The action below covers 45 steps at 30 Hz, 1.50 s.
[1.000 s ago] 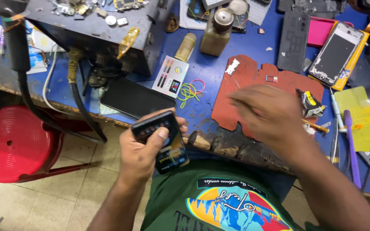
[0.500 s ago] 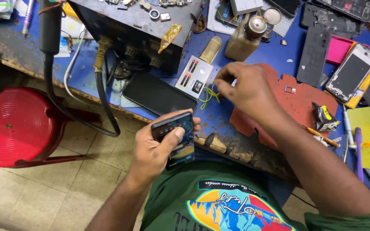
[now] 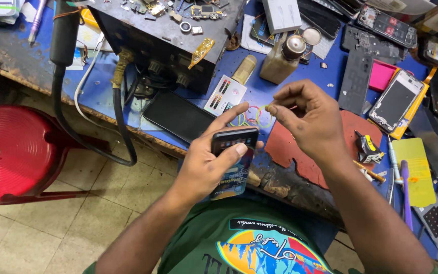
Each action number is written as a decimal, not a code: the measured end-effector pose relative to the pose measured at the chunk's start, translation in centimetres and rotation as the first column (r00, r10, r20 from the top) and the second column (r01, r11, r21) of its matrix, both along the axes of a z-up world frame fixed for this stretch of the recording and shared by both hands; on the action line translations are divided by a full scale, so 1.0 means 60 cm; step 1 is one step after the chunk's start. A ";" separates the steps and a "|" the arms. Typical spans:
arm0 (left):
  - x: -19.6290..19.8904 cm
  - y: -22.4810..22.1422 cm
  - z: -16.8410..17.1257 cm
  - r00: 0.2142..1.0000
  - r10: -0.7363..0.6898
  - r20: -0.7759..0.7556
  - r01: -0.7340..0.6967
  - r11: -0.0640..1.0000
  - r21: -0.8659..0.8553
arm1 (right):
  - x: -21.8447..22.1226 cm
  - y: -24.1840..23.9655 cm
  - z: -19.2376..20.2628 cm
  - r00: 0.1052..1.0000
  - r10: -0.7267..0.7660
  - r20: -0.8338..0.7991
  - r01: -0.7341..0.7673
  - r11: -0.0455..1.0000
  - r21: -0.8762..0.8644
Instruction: The person performs a series of mobile phone repair actions, including inserting a SIM card tray, navigating the phone's interface, disassembling a internal component with a small tool, wiping a replacement screen with a cloth, and securing a screen to a phone body using rubber bands.
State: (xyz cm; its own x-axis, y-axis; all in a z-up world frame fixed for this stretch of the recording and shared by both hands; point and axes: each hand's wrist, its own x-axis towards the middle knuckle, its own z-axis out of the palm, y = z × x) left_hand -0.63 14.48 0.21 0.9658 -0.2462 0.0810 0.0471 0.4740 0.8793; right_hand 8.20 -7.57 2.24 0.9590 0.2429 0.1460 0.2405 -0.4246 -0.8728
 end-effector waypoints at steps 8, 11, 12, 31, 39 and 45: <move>0.004 -0.019 -0.019 0.969 0.052 0.243 -0.107 0.970 0.219 | -0.074 -0.047 0.006 0.913 0.404 -0.051 -0.203 0.559 0.804; -0.006 -0.025 -0.019 0.968 0.018 0.249 -0.074 0.973 0.221 | -0.091 -0.056 0.016 0.886 0.463 -0.041 -0.187 0.436 0.881; -0.010 -0.028 -0.019 0.952 0.007 0.307 -0.084 0.968 0.238 | -0.094 -0.059 0.021 0.894 0.441 -0.077 -0.162 0.480 0.862; -0.018 -0.064 0.017 0.958 -0.045 0.285 -0.081 0.907 0.413 | -0.108 -0.071 0.037 0.963 0.263 -0.063 -0.257 0.963 0.085; -0.012 -0.069 0.008 0.989 -0.043 0.144 -0.027 0.892 0.451 | -0.120 -0.059 0.051 0.977 0.154 -0.145 -0.132 0.979 0.156; -0.051 -0.123 0.017 0.734 0.252 0.631 -0.646 0.547 0.532 | -0.119 -0.040 0.060 0.994 -0.004 -0.111 0.031 0.971 0.236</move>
